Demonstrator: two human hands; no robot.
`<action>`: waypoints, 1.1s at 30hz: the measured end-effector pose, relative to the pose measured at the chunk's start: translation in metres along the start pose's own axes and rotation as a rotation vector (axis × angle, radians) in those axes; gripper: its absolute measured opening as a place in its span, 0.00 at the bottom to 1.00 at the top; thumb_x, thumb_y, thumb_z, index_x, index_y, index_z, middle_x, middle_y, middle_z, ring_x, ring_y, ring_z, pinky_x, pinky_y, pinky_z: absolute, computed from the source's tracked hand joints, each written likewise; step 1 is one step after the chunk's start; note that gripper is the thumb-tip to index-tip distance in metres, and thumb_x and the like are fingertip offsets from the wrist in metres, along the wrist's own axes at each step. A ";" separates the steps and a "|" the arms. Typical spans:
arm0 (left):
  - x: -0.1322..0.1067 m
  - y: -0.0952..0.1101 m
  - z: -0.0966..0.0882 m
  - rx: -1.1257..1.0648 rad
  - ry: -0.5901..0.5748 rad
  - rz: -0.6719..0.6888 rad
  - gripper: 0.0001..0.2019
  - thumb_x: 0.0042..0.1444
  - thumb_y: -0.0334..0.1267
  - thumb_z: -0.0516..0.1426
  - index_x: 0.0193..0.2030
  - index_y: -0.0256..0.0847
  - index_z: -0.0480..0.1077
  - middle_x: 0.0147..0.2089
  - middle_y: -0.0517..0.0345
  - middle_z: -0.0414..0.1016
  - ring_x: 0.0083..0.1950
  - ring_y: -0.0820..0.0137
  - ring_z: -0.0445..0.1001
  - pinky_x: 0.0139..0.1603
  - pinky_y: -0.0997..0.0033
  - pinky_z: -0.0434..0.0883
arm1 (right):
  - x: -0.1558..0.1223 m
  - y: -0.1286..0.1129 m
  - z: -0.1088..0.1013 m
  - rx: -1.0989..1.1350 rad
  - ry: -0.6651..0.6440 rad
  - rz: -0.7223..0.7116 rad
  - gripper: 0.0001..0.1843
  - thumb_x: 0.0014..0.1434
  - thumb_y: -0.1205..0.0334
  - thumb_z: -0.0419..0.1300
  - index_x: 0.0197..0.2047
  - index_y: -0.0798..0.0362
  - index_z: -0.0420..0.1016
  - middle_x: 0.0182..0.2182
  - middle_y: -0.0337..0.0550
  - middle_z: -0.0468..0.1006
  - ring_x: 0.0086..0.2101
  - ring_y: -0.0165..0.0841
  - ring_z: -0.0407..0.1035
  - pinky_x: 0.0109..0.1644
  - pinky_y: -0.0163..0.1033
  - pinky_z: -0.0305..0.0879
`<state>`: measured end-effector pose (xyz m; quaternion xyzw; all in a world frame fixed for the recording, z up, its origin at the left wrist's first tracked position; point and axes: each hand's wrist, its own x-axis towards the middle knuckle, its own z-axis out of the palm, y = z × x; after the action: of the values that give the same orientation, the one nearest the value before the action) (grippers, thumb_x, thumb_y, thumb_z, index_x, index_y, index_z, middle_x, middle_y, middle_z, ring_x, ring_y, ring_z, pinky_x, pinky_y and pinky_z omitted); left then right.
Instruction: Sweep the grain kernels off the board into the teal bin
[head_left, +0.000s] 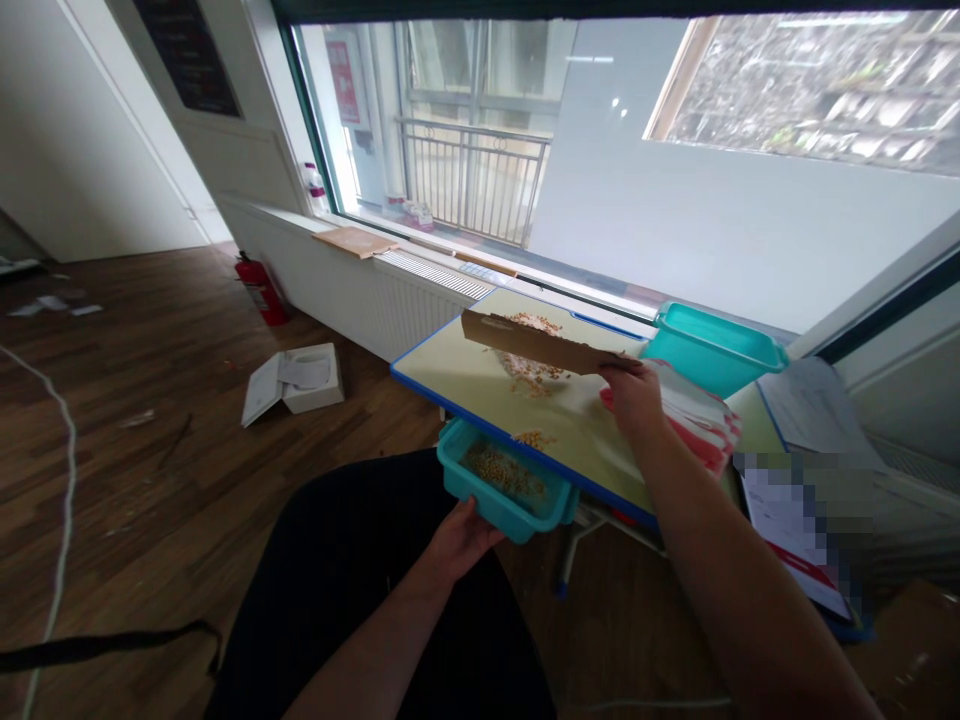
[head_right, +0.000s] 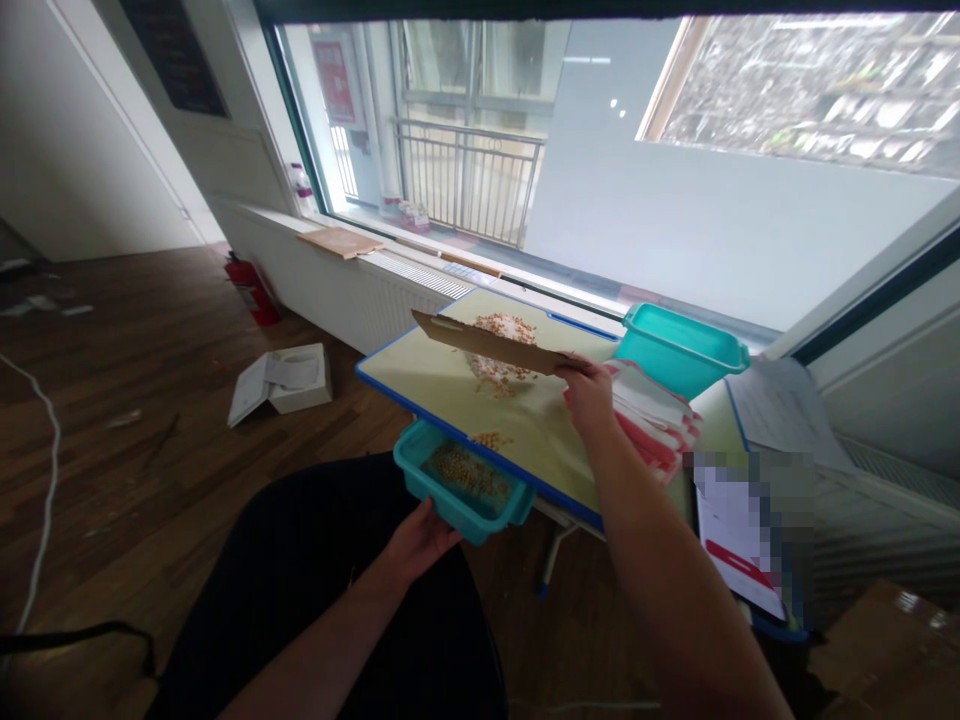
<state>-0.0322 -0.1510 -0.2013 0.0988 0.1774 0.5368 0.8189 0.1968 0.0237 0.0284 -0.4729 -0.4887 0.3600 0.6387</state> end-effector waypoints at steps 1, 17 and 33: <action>0.000 0.000 0.000 0.016 -0.005 0.001 0.14 0.61 0.44 0.59 0.51 0.43 0.73 0.57 0.50 0.76 0.66 0.50 0.67 0.67 0.45 0.61 | 0.000 0.000 0.000 -0.004 0.000 0.005 0.08 0.33 0.64 0.66 0.23 0.52 0.78 0.22 0.35 0.75 0.28 0.31 0.68 0.32 0.38 0.67; 0.001 -0.001 0.001 -0.062 -0.013 -0.021 0.21 0.60 0.42 0.61 0.58 0.42 0.67 0.57 0.46 0.76 0.57 0.57 0.75 0.63 0.48 0.68 | 0.000 -0.010 -0.003 -0.023 0.165 -0.053 0.04 0.32 0.66 0.62 0.19 0.54 0.75 0.18 0.35 0.72 0.24 0.29 0.64 0.29 0.37 0.62; 0.000 -0.001 -0.001 -0.049 -0.027 -0.021 0.30 0.61 0.44 0.60 0.68 0.44 0.57 0.61 0.43 0.73 0.60 0.55 0.73 0.63 0.48 0.67 | 0.020 -0.040 -0.044 -0.115 0.591 -0.601 0.04 0.34 0.65 0.51 0.19 0.50 0.57 0.21 0.35 0.54 0.26 0.29 0.54 0.37 0.43 0.63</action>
<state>-0.0318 -0.1517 -0.2025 0.0842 0.1540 0.5310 0.8290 0.2440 0.0191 0.0695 -0.4269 -0.4200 -0.0212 0.8006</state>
